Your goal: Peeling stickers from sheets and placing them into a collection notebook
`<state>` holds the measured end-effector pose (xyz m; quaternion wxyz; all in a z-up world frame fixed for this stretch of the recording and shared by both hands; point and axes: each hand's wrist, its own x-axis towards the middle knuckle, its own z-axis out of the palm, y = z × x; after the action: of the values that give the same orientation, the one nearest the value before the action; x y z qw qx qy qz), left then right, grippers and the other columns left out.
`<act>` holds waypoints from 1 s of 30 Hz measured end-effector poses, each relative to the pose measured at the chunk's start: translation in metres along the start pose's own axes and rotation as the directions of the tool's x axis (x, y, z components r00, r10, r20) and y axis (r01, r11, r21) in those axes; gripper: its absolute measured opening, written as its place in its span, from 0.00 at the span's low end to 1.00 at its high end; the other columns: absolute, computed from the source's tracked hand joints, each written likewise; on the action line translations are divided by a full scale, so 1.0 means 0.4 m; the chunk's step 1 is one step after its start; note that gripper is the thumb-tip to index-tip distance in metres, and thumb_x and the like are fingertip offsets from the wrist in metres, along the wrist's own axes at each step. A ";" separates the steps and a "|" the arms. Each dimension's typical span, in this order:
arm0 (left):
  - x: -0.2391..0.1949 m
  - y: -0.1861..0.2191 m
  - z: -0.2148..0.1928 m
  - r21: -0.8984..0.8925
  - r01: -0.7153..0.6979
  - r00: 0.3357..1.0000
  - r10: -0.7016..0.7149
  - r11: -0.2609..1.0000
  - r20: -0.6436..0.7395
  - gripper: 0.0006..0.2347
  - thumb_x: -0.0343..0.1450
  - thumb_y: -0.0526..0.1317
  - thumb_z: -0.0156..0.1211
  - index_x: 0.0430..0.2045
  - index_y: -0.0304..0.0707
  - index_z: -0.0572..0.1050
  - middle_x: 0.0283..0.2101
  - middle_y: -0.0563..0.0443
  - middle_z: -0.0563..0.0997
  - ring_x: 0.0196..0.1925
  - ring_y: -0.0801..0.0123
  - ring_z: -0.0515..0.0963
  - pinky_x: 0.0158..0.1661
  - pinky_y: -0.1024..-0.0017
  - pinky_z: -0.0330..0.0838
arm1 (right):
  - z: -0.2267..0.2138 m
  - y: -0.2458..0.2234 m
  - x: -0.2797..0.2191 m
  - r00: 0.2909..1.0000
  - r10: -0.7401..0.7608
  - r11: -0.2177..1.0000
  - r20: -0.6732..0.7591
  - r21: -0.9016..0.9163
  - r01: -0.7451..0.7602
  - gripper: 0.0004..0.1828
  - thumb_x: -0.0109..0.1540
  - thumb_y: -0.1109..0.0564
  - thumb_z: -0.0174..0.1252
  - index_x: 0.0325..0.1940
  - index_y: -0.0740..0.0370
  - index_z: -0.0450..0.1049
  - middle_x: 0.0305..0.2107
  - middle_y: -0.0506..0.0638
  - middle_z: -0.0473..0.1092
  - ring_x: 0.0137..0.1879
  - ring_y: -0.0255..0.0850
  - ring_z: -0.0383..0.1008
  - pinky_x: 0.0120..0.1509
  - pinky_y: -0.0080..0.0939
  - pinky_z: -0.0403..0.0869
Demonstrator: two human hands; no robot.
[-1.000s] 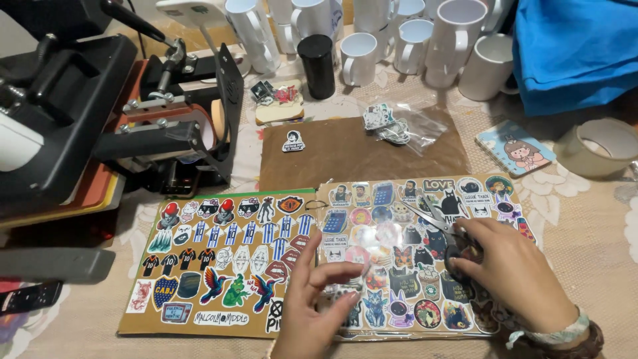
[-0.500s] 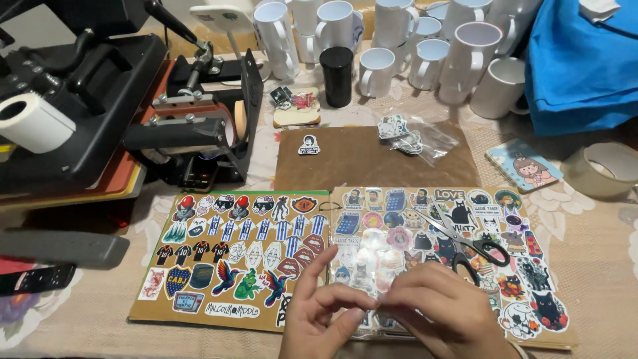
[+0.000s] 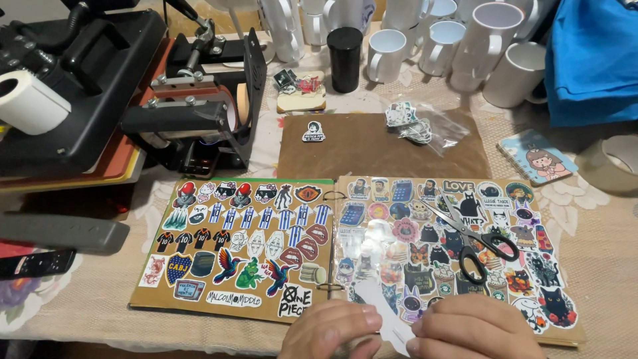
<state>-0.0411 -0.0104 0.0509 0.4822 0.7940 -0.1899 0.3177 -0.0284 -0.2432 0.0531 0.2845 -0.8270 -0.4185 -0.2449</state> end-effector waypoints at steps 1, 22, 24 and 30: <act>-0.008 -0.032 -0.004 -0.050 -0.202 0.975 0.205 0.978 0.080 0.08 0.67 0.37 0.70 0.37 0.43 0.79 0.37 0.61 0.86 0.41 0.75 0.89 0.44 0.76 0.82 | 0.000 0.001 -0.001 1.000 -0.001 1.000 -0.002 0.010 0.001 0.13 0.64 0.51 0.52 0.44 0.46 0.83 0.42 0.35 0.78 0.46 0.30 0.80 0.55 0.29 0.78; -0.012 0.006 0.002 0.260 -0.249 0.967 0.252 0.933 0.022 0.06 0.72 0.40 0.58 0.35 0.57 0.82 0.41 0.68 0.81 0.43 0.79 0.82 0.50 0.80 0.79 | 0.026 -0.015 0.017 1.000 0.001 1.000 -0.013 0.003 -0.001 0.13 0.65 0.51 0.51 0.41 0.43 0.83 0.40 0.33 0.79 0.45 0.29 0.79 0.50 0.28 0.76; -0.021 -0.035 0.003 0.081 -0.263 0.962 0.256 0.961 0.090 0.05 0.73 0.39 0.60 0.40 0.49 0.80 0.43 0.58 0.83 0.45 0.74 0.84 0.50 0.76 0.79 | 0.029 -0.009 -0.007 1.000 0.008 1.000 0.012 -0.012 -0.008 0.13 0.64 0.51 0.51 0.43 0.43 0.82 0.42 0.33 0.78 0.46 0.29 0.79 0.54 0.29 0.75; -0.014 -0.091 0.022 -0.072 -0.456 0.889 0.458 0.887 0.019 0.05 0.76 0.36 0.57 0.31 0.38 0.78 0.40 0.53 0.83 0.41 0.66 0.88 0.45 0.67 0.81 | 0.072 0.087 -0.098 0.993 0.067 0.969 0.100 0.229 -0.089 0.12 0.61 0.46 0.54 0.40 0.44 0.83 0.40 0.33 0.81 0.45 0.32 0.82 0.54 0.32 0.78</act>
<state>-0.0204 -0.0014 0.0206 0.4163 0.7162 -0.3903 0.4018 -0.0155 -0.2625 -0.0020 0.3696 -0.8140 -0.4241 -0.1445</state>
